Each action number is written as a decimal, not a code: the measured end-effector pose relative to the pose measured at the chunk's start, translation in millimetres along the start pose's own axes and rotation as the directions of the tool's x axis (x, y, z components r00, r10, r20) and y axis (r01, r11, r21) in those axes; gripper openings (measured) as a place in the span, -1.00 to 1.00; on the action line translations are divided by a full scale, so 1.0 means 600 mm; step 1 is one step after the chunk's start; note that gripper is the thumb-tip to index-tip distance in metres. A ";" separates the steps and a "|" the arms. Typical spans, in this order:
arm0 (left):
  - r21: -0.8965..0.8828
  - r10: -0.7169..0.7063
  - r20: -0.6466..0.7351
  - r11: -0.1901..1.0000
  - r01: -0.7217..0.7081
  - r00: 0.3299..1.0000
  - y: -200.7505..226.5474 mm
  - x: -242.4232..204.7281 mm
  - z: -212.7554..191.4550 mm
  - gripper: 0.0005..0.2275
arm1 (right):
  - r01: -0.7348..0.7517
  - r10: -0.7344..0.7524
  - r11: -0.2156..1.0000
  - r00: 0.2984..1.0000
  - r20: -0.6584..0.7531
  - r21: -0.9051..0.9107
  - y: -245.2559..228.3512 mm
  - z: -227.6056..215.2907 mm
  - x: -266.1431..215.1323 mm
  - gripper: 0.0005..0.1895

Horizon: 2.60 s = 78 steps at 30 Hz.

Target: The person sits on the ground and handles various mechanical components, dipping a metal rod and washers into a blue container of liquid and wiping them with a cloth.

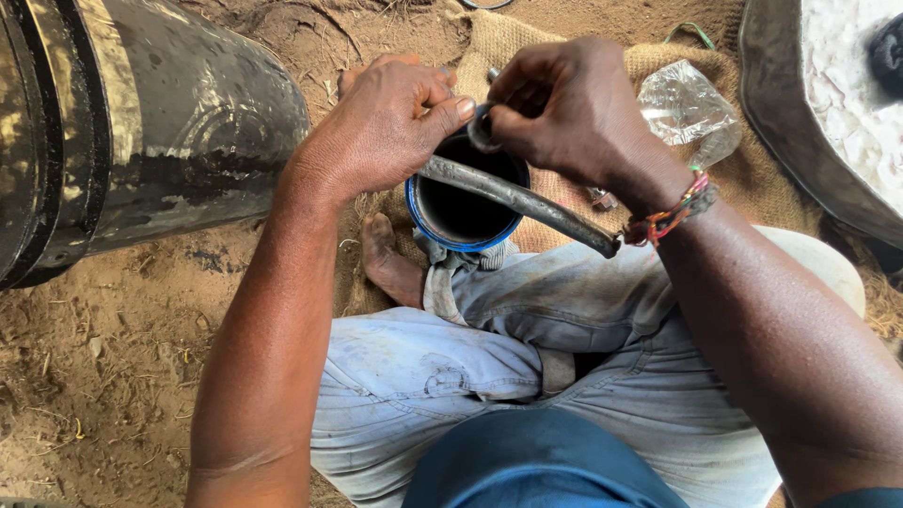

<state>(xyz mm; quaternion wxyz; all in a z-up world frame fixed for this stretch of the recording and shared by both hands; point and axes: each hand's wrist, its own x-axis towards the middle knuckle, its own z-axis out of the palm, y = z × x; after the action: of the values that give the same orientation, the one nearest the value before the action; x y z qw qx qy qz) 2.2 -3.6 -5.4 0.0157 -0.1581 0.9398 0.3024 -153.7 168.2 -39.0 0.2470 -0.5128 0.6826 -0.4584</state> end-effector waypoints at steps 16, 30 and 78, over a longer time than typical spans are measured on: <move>-0.135 -0.120 -0.060 0.985 0.111 0.991 0.016 -0.020 -0.012 -0.78 | -0.248 0.248 0.969 0.963 -0.109 0.018 0.030 -0.036 0.003 -0.84; -0.178 -0.121 -0.830 0.982 -0.054 0.544 -0.011 -0.184 0.087 -0.80 | -0.314 0.309 0.946 0.949 -0.066 -0.083 0.053 -0.045 0.002 -0.77; -0.413 -0.133 -0.445 0.908 -0.072 0.886 0.207 -0.415 0.093 -0.89 | -0.218 0.117 0.419 0.976 0.186 0.881 -0.196 0.165 -0.341 -0.47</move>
<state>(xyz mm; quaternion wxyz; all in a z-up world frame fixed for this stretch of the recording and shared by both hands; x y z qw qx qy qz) 196.9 195.6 50.2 -0.2384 -0.2405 0.8266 0.4495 53.7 314.6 -8.4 0.5576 -0.2545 0.3706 -0.6978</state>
